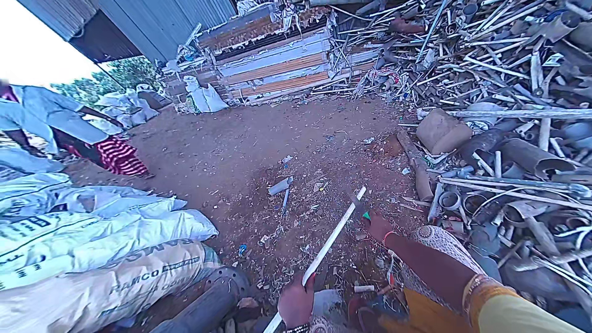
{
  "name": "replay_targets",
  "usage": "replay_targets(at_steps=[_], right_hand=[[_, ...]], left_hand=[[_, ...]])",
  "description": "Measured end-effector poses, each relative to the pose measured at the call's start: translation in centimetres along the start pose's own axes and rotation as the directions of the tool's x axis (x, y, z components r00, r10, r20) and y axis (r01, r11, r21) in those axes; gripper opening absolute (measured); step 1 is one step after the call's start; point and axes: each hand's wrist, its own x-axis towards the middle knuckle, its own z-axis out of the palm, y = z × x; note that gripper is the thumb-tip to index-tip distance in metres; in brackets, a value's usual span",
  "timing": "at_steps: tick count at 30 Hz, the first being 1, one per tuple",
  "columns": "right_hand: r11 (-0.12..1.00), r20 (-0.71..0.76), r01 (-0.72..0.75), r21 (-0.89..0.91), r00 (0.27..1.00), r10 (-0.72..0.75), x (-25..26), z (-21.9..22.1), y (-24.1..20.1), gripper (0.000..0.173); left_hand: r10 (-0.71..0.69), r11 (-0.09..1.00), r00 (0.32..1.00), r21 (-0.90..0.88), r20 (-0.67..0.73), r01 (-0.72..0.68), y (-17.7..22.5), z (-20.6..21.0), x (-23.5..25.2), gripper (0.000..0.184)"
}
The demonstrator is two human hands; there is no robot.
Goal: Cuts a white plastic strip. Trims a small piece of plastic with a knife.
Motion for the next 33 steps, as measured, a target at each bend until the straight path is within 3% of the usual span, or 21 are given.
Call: replay_targets(at_steps=[5, 9, 13, 17, 21, 26, 30, 33], right_hand=[[0.974, 0.126, 0.165, -0.153, 0.981, -0.146, -1.0, 0.0, 0.1, 0.055], [0.997, 0.012, 0.013, -0.072, 1.000, -0.012, 0.1, -0.7, 0.2, 0.057], [0.950, 0.147, 0.199, -0.240, 0.975, -0.167, -1.2, 0.0, 0.1, 0.054], [0.998, 0.054, 0.003, -0.058, 0.999, 0.000, 0.1, -0.3, 0.5, 0.058], [0.966, 0.162, 0.219, -0.140, 0.967, -0.196, -0.8, 0.7, 0.1, 0.055], [1.000, -0.007, -0.024, -0.015, 1.000, 0.024, 0.8, -0.9, 0.6, 0.056], [0.959, 0.115, 0.200, -0.202, 0.977, -0.180, -0.6, -1.2, 0.3, 0.057], [0.990, 0.038, 0.084, -0.111, 0.996, -0.080, 0.3, -1.9, 0.9, 0.057]], left_hand=[[-0.009, 1.000, 1.000, 0.016, -0.007, 0.009, -0.3, -0.1, 0.2, 0.048], [0.004, 1.000, 1.000, 0.005, -0.012, -0.004, 0.1, 0.0, -0.2, 0.048], [0.044, 0.999, 0.996, 0.026, -0.071, -0.042, -0.5, 0.5, 0.1, 0.045], [0.103, 0.995, 0.987, 0.006, -0.124, -0.103, -0.1, 0.9, -0.4, 0.044], [0.016, 1.000, 0.999, 0.005, -0.050, -0.016, -0.3, 0.4, 0.2, 0.046], [0.006, 0.999, 0.994, -0.044, -0.109, -0.011, 0.0, 0.6, -0.2, 0.043], [0.000, 0.998, 0.986, -0.060, -0.165, -0.010, -0.9, 0.2, -0.2, 0.040], [0.048, 0.994, 0.966, -0.087, -0.254, -0.072, -1.0, 0.7, -0.4, 0.036]])
